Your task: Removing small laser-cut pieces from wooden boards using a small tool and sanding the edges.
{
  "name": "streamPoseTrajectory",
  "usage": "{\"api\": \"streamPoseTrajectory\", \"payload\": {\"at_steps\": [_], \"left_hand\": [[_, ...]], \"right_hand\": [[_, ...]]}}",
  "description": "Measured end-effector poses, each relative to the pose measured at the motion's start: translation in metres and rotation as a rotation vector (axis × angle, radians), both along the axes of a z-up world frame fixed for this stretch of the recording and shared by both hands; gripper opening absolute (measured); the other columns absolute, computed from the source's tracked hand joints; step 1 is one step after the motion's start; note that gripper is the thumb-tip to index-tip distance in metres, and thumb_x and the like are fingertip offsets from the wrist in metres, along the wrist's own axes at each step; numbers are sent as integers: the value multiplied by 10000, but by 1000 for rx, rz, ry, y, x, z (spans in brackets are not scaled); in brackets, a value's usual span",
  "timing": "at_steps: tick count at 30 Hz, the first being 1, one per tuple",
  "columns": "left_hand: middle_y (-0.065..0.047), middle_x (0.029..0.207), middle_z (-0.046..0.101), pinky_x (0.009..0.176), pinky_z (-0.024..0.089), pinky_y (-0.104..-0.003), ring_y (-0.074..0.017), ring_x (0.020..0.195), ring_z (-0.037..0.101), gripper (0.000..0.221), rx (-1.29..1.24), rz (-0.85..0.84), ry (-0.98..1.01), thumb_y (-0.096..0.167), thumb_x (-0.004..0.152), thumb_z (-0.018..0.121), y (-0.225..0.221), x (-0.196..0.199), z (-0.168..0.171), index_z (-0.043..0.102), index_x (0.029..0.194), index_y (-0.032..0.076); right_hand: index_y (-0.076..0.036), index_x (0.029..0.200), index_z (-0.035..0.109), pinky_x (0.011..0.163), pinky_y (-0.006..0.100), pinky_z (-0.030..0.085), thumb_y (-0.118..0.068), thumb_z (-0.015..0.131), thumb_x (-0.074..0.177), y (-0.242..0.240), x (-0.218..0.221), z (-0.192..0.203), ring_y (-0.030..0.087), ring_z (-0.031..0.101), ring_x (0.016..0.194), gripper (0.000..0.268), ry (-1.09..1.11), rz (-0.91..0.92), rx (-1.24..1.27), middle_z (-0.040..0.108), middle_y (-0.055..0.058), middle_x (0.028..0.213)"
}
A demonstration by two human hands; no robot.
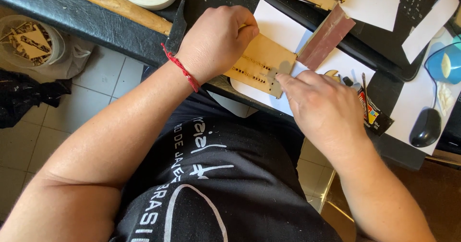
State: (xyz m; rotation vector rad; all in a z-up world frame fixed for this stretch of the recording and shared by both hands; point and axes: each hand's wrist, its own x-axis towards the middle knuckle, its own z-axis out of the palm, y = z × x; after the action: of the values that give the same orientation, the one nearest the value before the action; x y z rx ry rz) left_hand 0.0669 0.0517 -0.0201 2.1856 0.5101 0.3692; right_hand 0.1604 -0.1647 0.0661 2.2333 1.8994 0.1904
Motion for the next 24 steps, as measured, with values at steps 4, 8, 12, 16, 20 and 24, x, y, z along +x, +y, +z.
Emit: {"api": "streamPoseTrajectory", "payload": {"at_steps": [4,8,12,16,20,24], "left_hand": [[-93,801,733,629,452,-488,-370,734,641,228,9,-7,-9,256,910,552,0,1,-2,735,897,119],[-78,804,733,628,459,-475,-355,734,645,227,1,-4,-5,258,916,549,0,1,-2,732,895,125],[-84,797,731,615,458,-476,-355,722,644,230,17,-7,-28,239,909,545,0,1,-4,737,885,113],[-68,836,731,631,457,-472,-341,730,643,240,36,-32,-66,227,916,538,1,2,-5,734,876,94],[-78,808,730,602,462,-470,-332,720,646,245,-3,-25,-26,229,929,532,0,0,-1,735,891,97],[-94,781,726,597,460,-472,-350,707,642,240,8,-13,-34,236,921,540,-1,0,-3,737,890,103]], "right_hand": [[-305,1245,750,490,478,543,-254,676,965,1,6,-6,305,638,604,294,-31,-36,49,613,-28,832],[-318,1238,760,378,444,489,-311,655,1016,9,6,-8,285,602,499,246,-32,-43,62,607,-47,794],[-299,1267,724,407,487,521,-279,608,999,12,5,-9,329,613,505,292,-4,-70,-21,620,-19,817],[-269,1247,752,390,456,512,-271,647,1010,12,6,-7,292,604,503,259,-16,-14,33,626,-22,815],[-289,1282,724,411,446,542,-250,673,959,10,7,-8,277,633,535,330,-37,-8,2,653,-41,870],[-260,1231,762,409,460,508,-208,678,986,9,6,-9,302,627,550,264,4,-4,68,639,-22,818]]}}
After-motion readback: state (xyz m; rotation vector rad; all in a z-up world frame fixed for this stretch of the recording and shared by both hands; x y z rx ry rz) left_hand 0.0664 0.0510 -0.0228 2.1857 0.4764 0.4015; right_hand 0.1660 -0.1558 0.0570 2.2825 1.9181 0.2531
